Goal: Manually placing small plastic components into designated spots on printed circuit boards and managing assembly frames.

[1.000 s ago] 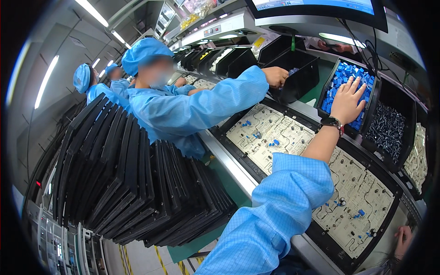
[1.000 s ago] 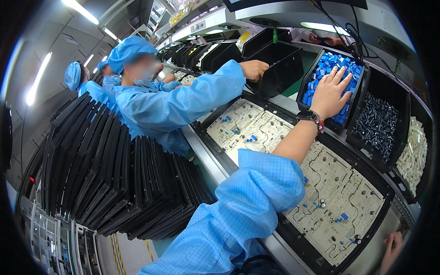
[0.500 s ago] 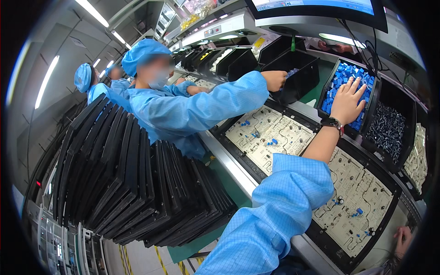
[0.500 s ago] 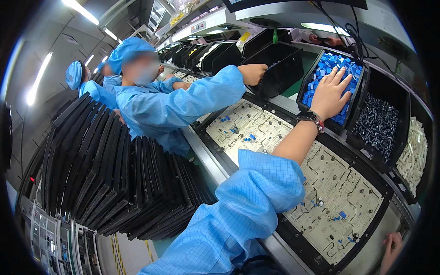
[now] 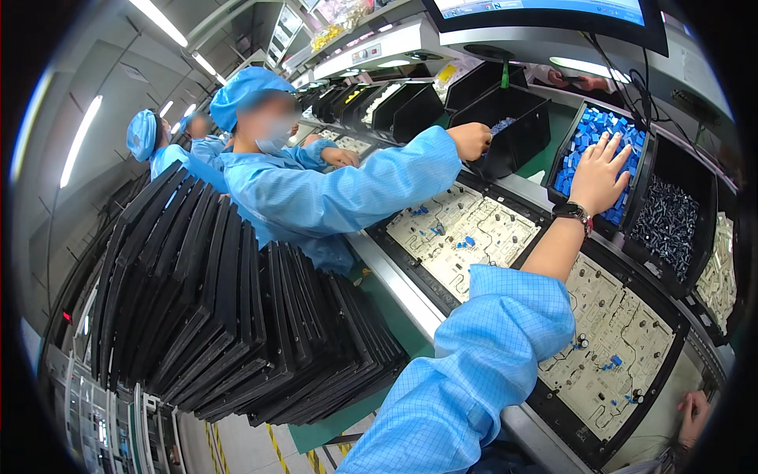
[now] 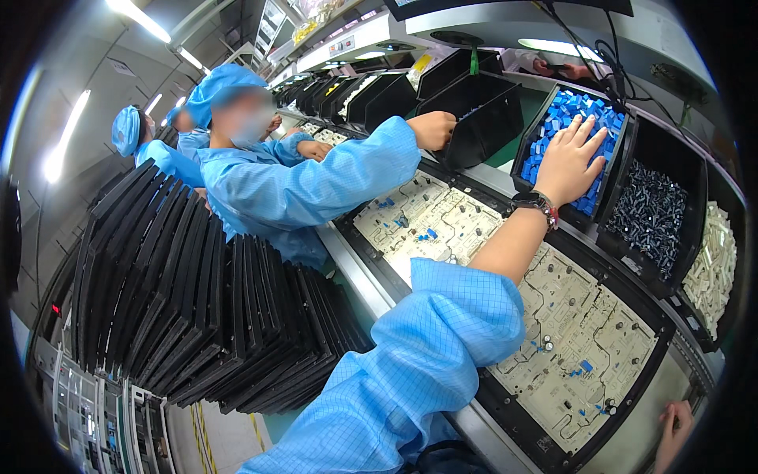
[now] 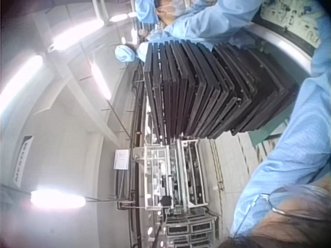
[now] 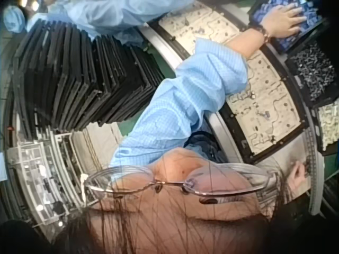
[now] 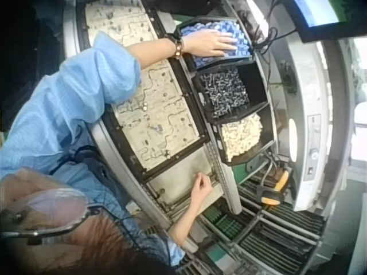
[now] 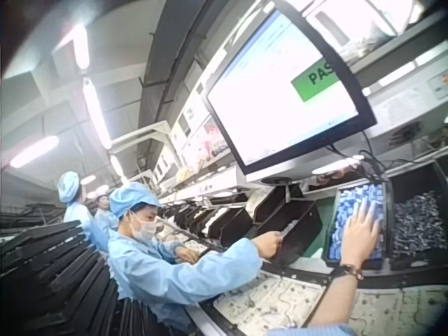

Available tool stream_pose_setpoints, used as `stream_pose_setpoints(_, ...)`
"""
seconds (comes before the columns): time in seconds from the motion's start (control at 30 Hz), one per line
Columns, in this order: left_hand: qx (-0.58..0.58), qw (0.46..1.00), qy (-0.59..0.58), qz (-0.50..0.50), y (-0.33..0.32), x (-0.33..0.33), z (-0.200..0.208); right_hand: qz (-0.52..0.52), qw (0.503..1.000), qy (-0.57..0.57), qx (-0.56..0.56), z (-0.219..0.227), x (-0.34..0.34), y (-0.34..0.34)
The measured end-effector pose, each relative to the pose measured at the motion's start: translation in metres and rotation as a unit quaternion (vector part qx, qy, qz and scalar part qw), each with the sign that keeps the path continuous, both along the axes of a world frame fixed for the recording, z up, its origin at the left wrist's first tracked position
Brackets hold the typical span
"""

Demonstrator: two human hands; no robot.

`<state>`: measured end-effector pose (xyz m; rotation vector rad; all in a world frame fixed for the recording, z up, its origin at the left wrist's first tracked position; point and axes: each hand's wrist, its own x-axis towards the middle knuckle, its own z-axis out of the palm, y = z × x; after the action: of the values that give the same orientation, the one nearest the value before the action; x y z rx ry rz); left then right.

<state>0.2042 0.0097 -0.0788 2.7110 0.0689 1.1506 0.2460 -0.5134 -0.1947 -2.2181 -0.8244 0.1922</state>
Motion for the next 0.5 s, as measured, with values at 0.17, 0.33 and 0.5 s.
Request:
stream_pose_setpoints(0.17, -0.002, 1.0, -0.014, 0.0, 0.007, 0.001, -0.001, 0.01, 1.0, -0.001, 0.0, -0.002, 0.008, 0.009)
stream_pose_setpoints(0.33, -0.003, 1.0, 0.004, 0.005, 0.001, 0.0, -0.003, 0.013, 1.0, -0.003, -0.002, -0.004, 0.007, 0.002)
stream_pose_setpoints(0.5, -0.005, 1.0, 0.001, 0.003, -0.006, 0.002, -0.005, 0.016, 1.0, -0.005, -0.003, -0.004, 0.006, -0.004)
